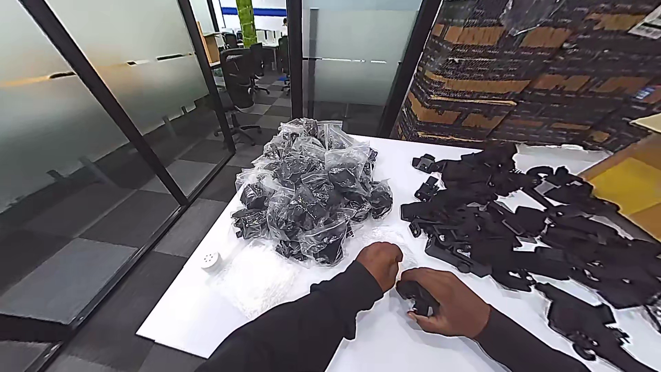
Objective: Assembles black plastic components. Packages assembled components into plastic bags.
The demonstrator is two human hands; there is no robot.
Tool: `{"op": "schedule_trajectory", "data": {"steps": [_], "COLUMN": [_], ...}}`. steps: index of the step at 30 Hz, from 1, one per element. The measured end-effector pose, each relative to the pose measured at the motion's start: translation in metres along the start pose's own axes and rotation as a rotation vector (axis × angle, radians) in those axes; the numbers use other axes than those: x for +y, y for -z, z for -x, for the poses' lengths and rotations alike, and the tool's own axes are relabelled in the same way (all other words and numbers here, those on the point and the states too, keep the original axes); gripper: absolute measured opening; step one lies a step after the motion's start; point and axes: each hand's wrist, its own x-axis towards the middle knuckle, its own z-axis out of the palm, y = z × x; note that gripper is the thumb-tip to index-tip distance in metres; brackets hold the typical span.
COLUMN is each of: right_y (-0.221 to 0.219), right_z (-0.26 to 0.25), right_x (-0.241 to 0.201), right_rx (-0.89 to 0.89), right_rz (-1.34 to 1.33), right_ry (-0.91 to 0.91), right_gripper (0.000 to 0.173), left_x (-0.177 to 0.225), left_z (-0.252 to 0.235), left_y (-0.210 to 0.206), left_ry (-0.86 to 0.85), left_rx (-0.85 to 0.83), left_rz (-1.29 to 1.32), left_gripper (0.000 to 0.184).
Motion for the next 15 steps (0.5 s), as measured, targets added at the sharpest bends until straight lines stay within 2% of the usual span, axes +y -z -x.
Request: {"op": "schedule_trajectory", "data": {"steps": [10,15], "right_y": [0.008,0.011], "right_z": [0.003,0.005], "right_x": [-0.005,-0.005], "right_rx": [-0.055,-0.09], "right_rz": [0.002,-0.022], "right_ry": [0.025,0.033], "right_gripper": [0.059,0.059], "left_x": [-0.026,-0.029], "left_z": [-0.005,-0.009], "left_y": [-0.018,-0.018], "left_ry": [-0.222,-0.295], "left_rx": [0.52,0.639], "left_rz": [0.068,0.119], "left_gripper": [0.01,0.007]}}
